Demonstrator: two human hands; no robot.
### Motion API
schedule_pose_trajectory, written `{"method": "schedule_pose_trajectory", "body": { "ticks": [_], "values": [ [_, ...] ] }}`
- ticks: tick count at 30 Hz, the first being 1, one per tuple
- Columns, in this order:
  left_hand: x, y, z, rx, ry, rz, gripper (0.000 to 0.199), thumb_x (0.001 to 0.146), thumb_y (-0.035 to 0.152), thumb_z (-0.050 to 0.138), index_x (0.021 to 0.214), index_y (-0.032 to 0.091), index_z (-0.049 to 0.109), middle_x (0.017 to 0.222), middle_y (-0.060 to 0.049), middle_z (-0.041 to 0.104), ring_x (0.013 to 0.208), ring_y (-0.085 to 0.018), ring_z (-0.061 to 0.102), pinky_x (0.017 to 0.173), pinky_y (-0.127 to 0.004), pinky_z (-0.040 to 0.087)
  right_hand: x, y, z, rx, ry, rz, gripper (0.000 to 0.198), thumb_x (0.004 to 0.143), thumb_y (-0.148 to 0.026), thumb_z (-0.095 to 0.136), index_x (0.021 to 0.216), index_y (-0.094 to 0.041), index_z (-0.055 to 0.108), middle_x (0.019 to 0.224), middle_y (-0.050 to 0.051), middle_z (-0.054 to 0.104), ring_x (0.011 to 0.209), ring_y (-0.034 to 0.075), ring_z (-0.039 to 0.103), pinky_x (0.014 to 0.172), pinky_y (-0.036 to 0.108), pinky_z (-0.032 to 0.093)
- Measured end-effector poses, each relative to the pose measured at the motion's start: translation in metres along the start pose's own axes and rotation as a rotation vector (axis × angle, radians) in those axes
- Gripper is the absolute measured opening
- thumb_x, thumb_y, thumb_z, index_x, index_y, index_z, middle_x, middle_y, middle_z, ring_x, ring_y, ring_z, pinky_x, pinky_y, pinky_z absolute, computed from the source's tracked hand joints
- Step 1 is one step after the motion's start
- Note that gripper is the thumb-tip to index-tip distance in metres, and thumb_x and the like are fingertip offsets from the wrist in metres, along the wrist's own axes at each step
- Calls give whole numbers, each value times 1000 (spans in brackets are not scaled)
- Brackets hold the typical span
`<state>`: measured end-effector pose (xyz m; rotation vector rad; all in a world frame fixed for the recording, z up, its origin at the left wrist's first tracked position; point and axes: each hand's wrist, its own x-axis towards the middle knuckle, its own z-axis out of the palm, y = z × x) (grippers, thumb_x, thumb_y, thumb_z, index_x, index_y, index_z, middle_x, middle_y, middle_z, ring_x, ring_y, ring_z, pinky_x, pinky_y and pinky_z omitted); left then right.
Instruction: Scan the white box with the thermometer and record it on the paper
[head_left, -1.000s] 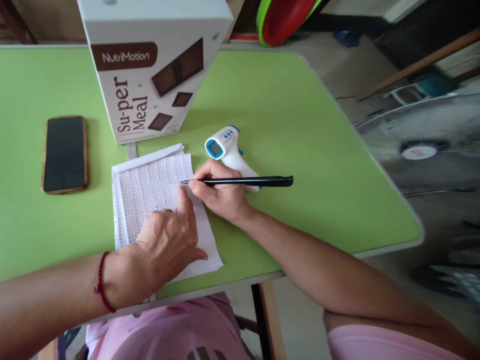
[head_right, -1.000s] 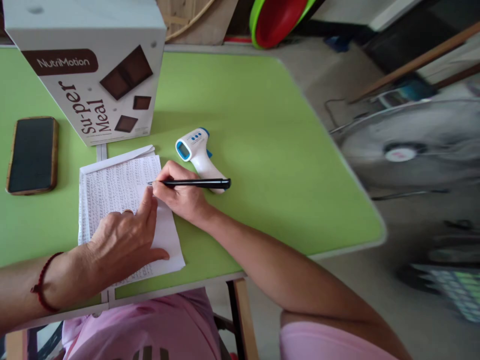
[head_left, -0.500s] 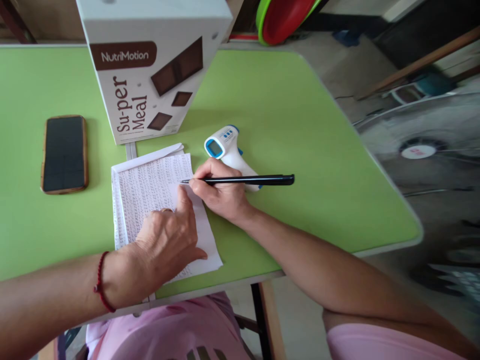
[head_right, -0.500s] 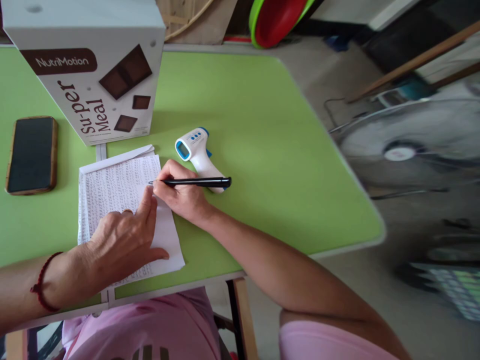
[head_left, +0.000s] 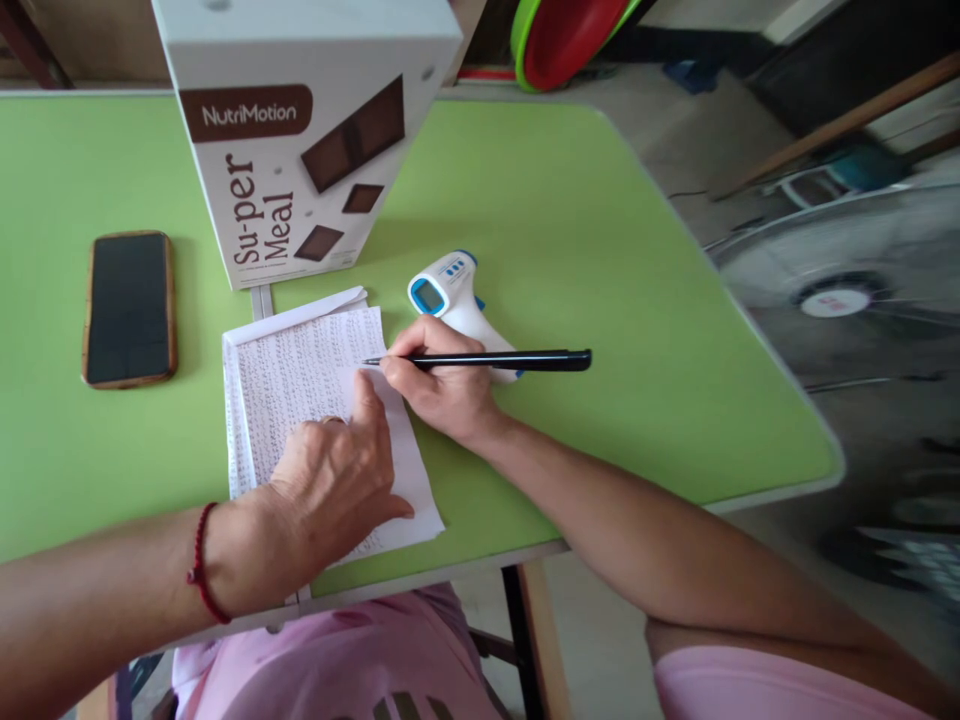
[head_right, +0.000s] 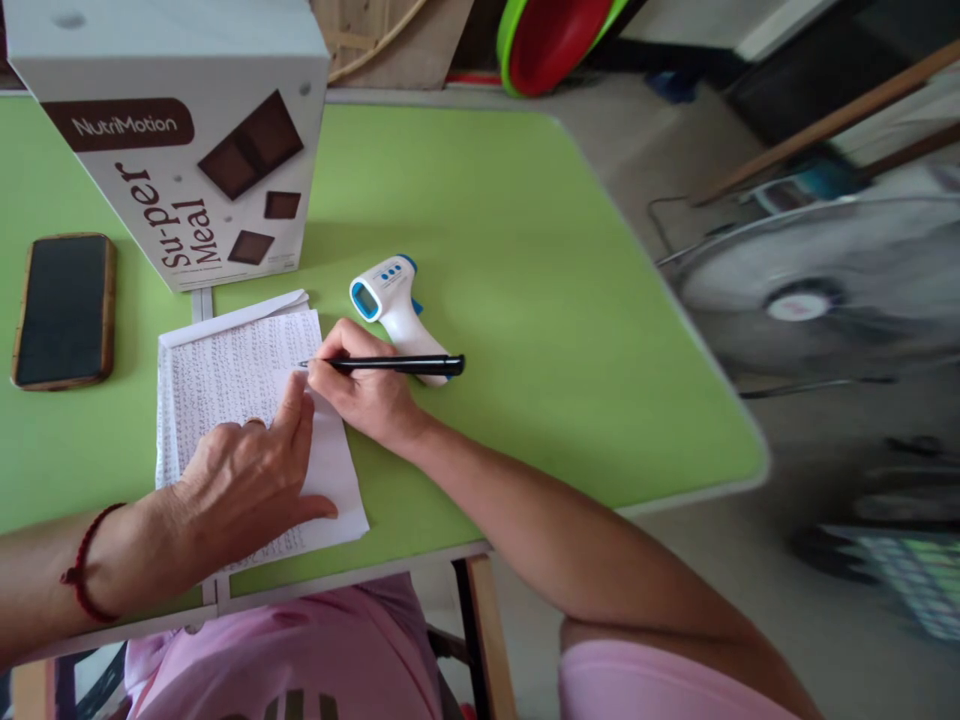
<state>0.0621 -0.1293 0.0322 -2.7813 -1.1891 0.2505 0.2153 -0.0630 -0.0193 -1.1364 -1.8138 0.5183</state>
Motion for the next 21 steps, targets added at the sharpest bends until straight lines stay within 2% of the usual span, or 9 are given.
{"method": "schedule_pose_trajectory", "body": {
  "ticks": [5,21],
  "values": [
    [0,0,1,1,5,-2,83,77,70,55,126,2,59,135,-30,51,51,-14,53,41,-31,26,0,0,0,-41,57,-12,18,74,-16,56,64,-23,43,52,-7,50,46,8,42,45,24,36],
    [0,0,3,39,36,8,86,79,71,52,129,0,56,139,-31,45,51,-15,54,41,-32,28,1,0,0,-30,23,-41,19,74,-13,56,64,-23,43,52,-8,49,46,8,42,45,24,35]
  ]
}}
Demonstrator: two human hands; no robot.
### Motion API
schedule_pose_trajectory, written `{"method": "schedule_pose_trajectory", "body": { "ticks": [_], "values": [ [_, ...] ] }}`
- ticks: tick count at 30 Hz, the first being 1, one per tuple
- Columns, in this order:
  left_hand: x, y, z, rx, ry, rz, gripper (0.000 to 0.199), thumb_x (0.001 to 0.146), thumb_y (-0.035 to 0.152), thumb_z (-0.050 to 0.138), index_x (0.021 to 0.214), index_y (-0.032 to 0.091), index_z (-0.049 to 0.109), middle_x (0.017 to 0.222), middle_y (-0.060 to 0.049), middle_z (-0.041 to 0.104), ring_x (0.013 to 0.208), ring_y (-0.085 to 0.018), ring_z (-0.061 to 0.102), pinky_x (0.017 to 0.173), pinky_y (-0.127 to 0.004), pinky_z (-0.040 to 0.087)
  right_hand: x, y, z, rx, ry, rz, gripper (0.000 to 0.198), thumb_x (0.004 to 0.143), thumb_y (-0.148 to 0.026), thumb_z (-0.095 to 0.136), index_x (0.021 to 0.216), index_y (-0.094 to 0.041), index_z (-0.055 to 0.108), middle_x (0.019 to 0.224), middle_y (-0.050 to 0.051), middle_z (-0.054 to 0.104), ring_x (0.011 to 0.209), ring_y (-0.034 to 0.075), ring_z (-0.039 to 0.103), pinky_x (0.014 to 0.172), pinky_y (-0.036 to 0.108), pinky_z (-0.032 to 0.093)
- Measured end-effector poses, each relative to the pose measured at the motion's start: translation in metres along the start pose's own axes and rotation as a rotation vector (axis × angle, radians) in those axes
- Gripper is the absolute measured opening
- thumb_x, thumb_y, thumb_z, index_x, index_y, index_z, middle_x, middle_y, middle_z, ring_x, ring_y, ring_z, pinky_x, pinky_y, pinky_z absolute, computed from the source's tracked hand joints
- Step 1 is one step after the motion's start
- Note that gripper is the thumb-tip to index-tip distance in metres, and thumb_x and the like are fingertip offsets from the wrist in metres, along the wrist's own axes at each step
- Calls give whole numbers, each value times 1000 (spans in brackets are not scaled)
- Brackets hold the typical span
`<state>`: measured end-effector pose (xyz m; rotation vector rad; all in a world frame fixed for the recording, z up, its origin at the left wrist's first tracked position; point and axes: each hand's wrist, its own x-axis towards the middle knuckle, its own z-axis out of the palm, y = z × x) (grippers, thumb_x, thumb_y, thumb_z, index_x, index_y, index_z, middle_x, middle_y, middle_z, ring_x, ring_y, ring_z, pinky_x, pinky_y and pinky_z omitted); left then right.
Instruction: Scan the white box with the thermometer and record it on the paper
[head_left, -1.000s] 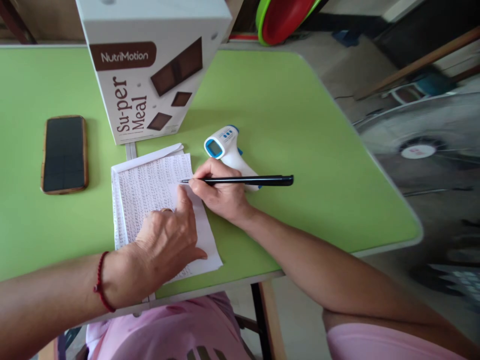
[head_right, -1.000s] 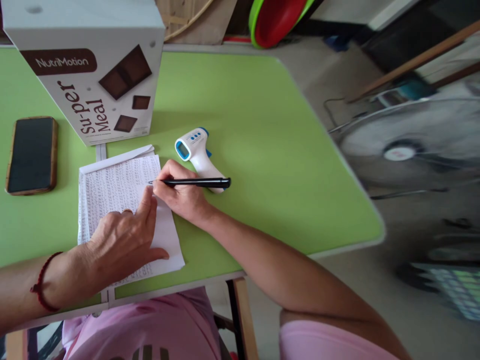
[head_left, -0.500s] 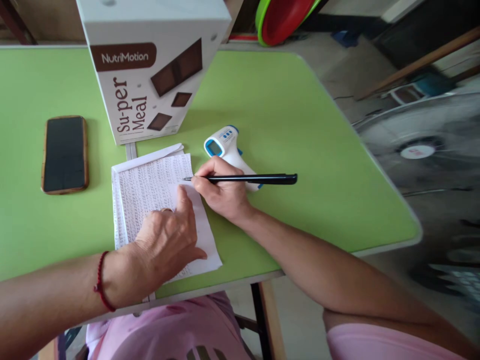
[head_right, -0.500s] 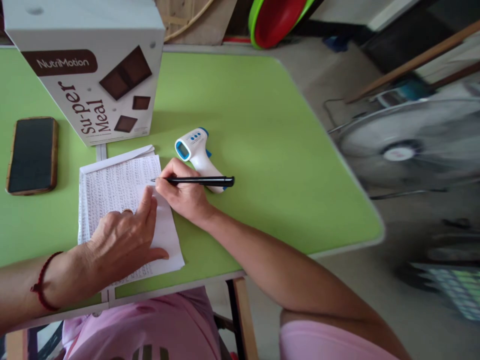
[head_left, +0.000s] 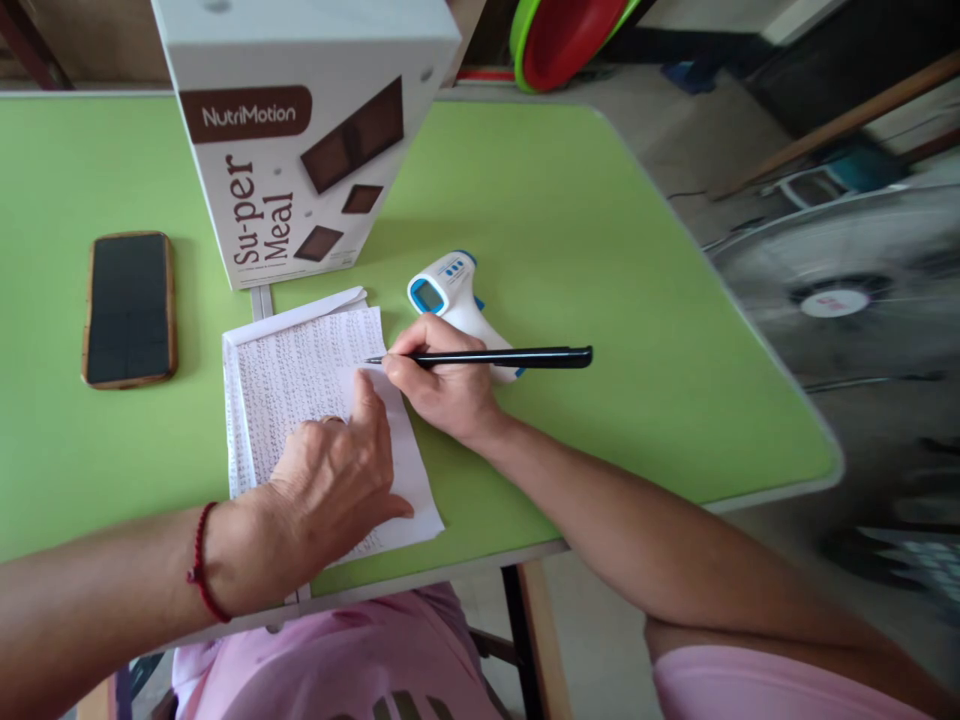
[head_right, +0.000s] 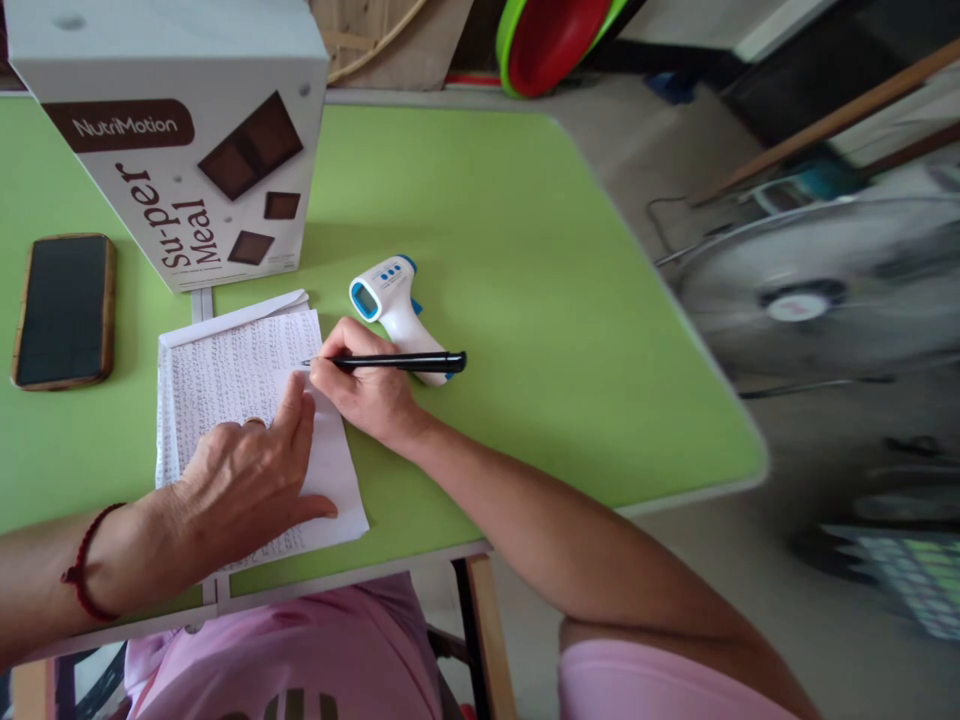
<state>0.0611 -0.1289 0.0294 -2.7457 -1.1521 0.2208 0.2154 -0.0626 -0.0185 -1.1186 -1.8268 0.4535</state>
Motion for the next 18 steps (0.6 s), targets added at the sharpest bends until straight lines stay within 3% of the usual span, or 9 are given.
{"method": "schedule_pose_trajectory", "body": {
  "ticks": [8,18],
  "values": [
    [-2,0,1,24,-13,0,91,79,71,51,133,-3,51,139,-33,43,49,-15,54,39,-31,29,0,2,-2,-41,41,85,17,73,-16,57,63,-22,45,52,-7,50,47,8,43,48,25,36],
    [-3,-2,3,26,50,20,90,78,70,53,131,-3,52,141,-32,41,50,-15,54,41,-32,33,1,1,0,-48,36,55,16,74,-18,56,62,-22,45,50,-7,49,45,8,41,45,24,34]
  ]
}}
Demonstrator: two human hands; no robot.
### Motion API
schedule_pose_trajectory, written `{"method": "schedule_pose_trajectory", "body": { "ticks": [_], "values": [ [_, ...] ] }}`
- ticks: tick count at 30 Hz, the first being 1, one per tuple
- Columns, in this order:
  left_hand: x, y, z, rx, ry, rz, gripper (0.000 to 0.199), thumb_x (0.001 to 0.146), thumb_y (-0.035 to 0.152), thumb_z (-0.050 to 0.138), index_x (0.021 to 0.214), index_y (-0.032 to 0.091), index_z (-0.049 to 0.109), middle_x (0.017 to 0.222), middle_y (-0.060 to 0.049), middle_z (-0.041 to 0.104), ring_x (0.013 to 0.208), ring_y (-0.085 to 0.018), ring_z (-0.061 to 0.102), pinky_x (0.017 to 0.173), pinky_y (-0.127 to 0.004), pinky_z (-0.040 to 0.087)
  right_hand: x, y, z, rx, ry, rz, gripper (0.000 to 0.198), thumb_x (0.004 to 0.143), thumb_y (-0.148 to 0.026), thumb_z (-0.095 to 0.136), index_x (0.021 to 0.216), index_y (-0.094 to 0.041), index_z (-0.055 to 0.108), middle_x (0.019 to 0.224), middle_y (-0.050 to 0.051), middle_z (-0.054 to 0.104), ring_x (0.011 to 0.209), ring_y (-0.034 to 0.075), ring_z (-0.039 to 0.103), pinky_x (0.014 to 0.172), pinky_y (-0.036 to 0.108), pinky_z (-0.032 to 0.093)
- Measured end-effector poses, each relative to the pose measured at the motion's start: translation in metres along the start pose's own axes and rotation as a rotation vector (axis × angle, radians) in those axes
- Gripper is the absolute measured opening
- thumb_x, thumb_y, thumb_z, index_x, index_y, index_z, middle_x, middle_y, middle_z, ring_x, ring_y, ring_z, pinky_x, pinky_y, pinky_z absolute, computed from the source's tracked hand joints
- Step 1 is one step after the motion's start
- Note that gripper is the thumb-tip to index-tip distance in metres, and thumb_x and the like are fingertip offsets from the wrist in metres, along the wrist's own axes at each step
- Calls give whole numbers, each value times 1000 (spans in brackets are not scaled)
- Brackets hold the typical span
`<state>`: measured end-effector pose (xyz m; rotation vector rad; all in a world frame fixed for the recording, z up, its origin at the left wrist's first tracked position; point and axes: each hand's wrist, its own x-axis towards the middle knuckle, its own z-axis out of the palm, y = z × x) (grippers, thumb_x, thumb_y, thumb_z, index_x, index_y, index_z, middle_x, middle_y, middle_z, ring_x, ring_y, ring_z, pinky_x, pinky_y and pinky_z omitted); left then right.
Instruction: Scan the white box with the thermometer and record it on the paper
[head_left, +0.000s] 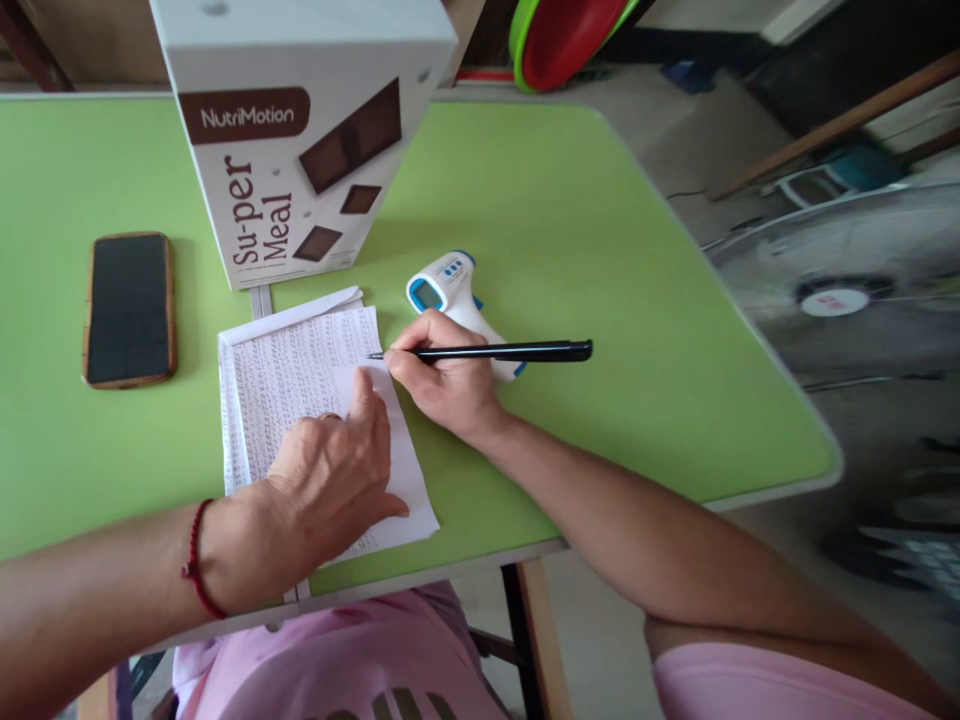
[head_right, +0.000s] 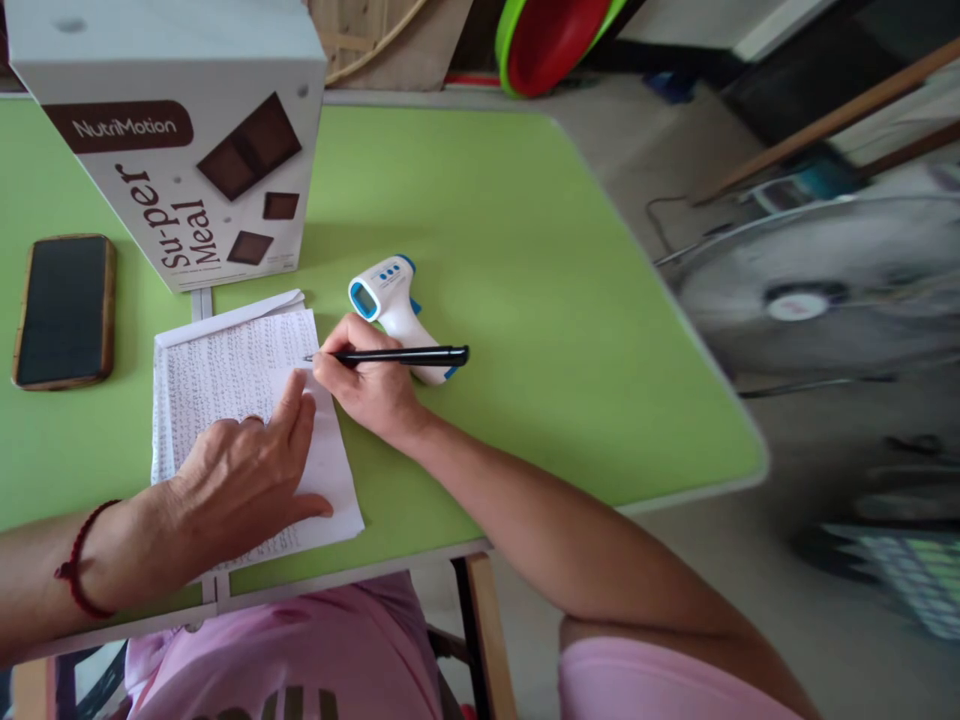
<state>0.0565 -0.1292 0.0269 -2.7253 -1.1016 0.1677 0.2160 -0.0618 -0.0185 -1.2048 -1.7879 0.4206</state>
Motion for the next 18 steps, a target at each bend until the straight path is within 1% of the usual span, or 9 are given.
{"method": "schedule_pose_trajectory", "body": {
  "ticks": [5,9,12,15,18],
  "values": [
    [1,0,1,-12,1,-3,91,76,70,55,130,-3,53,140,-32,42,48,-15,54,40,-32,28,0,-1,0,-6,-13,18,16,74,-19,55,62,-22,45,49,-7,49,45,8,41,45,24,34],
    [2,0,1,-25,-6,0,93,76,71,56,130,-4,52,139,-33,42,47,-16,53,39,-32,25,0,-1,-1,12,-24,-4,17,73,-17,55,61,-22,44,50,-7,49,44,7,41,44,23,34],
    [3,0,2,-34,-14,-5,94,75,72,56,131,-3,52,140,-33,42,48,-16,54,39,-32,25,0,-1,-2,9,-16,2,17,73,-17,55,61,-22,44,49,-8,48,43,7,40,44,23,33],
    [3,1,2,-39,-27,-3,93,76,70,56,132,-4,50,140,-33,42,49,-16,55,40,-32,26,0,0,-1,10,-1,17,16,73,-18,55,61,-22,45,50,-7,50,45,8,42,46,24,36],
    [3,1,1,-38,-46,-7,93,77,69,56,133,-4,50,141,-33,41,50,-17,56,40,-32,27,0,0,-1,3,-4,4,16,74,-19,56,62,-22,46,51,-7,51,46,8,43,47,24,36]
  ]
}}
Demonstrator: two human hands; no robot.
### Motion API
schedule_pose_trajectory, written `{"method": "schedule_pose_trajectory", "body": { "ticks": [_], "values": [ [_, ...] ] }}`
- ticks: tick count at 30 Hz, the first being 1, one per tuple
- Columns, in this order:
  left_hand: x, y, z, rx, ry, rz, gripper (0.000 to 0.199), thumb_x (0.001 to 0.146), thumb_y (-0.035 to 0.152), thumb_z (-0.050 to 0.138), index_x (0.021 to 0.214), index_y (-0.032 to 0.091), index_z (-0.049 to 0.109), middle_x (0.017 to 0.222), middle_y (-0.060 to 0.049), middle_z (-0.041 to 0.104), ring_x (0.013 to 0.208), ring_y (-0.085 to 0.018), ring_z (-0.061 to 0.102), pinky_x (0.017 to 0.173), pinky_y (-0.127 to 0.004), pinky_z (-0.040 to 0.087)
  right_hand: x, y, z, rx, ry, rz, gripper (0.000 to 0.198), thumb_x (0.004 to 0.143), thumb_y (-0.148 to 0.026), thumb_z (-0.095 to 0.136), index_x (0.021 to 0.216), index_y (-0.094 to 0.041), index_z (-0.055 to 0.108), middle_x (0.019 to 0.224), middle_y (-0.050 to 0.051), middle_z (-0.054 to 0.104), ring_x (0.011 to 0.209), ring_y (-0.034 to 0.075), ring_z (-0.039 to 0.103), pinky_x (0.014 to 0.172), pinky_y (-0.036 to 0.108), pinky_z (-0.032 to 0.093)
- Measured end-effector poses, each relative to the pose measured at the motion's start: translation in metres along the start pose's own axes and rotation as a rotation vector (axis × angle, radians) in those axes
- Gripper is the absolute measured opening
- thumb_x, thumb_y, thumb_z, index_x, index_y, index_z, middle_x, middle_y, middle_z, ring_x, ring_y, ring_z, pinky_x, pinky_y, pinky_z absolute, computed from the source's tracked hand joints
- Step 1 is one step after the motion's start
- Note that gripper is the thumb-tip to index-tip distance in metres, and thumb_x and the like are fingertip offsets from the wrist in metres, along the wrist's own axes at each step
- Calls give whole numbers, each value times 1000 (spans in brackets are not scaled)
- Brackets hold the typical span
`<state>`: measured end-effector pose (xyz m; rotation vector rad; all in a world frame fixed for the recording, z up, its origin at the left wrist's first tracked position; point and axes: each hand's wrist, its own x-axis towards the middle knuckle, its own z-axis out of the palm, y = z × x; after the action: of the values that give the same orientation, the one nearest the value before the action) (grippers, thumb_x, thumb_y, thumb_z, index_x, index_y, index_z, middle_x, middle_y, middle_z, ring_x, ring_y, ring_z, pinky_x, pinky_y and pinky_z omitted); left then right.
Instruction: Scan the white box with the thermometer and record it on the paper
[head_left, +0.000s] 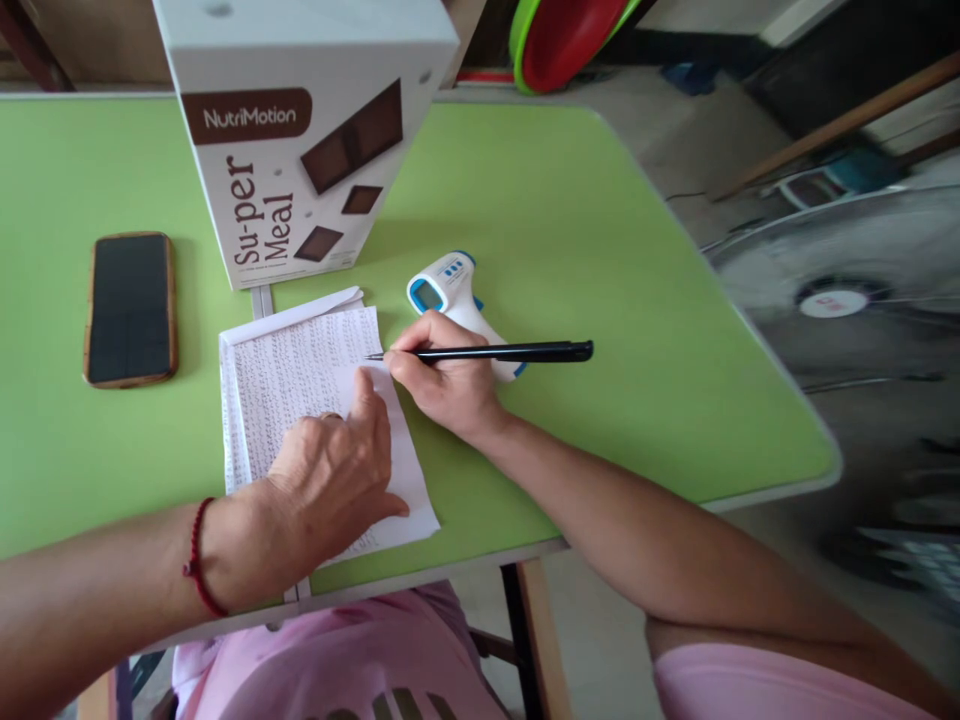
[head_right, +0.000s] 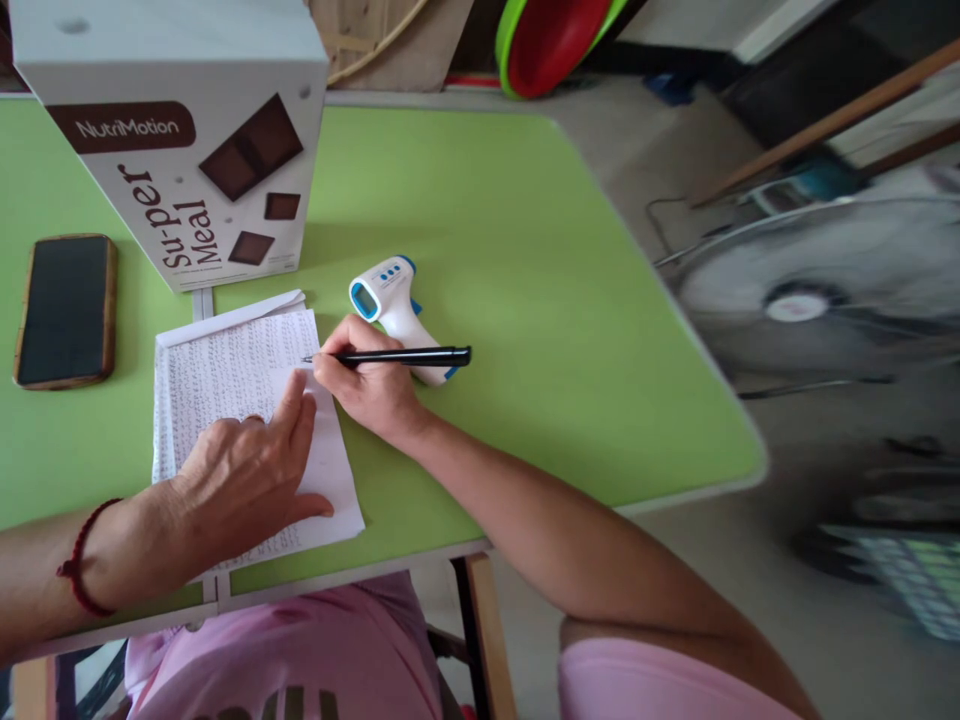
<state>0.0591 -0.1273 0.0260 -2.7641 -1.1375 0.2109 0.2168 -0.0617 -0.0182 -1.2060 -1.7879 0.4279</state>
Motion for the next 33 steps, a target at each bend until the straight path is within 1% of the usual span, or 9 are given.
{"method": "schedule_pose_trajectory", "body": {
  "ticks": [3,7,12,17,23,26,30,32,33],
  "values": [
    [0,-1,-2,9,-15,3,92,78,69,55,134,-3,49,141,-33,40,50,-17,56,40,-32,28,0,0,1,-3,3,-16,16,74,-19,56,62,-22,46,51,-7,51,46,8,43,47,24,36],
    [-1,-2,-4,25,-25,22,88,81,68,51,135,-2,49,142,-32,39,51,-16,56,41,-32,31,0,1,1,4,-13,12,16,74,-19,57,62,-22,46,51,-7,50,46,8,43,47,24,36],
    [-1,-1,-4,-13,-51,10,90,81,67,53,136,-3,46,142,-34,37,51,-17,56,40,-33,29,0,1,1,13,-14,-8,17,73,-17,57,62,-22,46,51,-7,49,46,8,42,47,24,35],
    [0,-1,-3,-33,-59,13,85,81,67,53,137,3,48,144,-30,38,52,-17,56,41,-33,30,0,-1,1,11,-23,11,17,73,-18,57,62,-22,45,51,-7,49,46,8,42,47,24,35],
    [0,-2,-5,-56,-47,9,83,81,65,55,136,3,50,143,-31,39,53,-17,56,42,-33,31,1,-1,0,-3,-33,48,16,72,-20,57,61,-23,45,51,-7,49,46,9,42,47,24,36],
    [1,-2,-5,-78,-61,3,82,81,63,57,136,4,49,144,-30,38,53,-17,56,42,-33,31,0,0,1,5,-10,48,16,73,-20,57,62,-23,45,51,-7,51,47,9,44,48,25,38],
    [0,-1,-3,-104,-66,-1,83,79,63,59,136,3,50,143,-30,40,55,-19,57,43,-33,31,-2,1,0,26,28,29,14,76,-21,57,67,-24,47,54,-6,51,48,10,45,48,26,40],
    [-1,0,-2,-111,-45,-6,84,79,63,59,135,2,50,142,-31,41,57,-20,58,44,-33,32,-2,2,-2,15,44,-21,7,80,-24,57,75,-24,51,61,-5,55,51,10,49,51,27,43],
    [-2,0,-2,-108,-32,-8,84,78,64,60,135,2,50,142,-31,41,57,-20,58,44,-33,33,-1,2,-3,-5,48,-55,3,82,-25,56,81,-24,54,66,-3,58,56,11,53,55,28,46]
  ]
}}
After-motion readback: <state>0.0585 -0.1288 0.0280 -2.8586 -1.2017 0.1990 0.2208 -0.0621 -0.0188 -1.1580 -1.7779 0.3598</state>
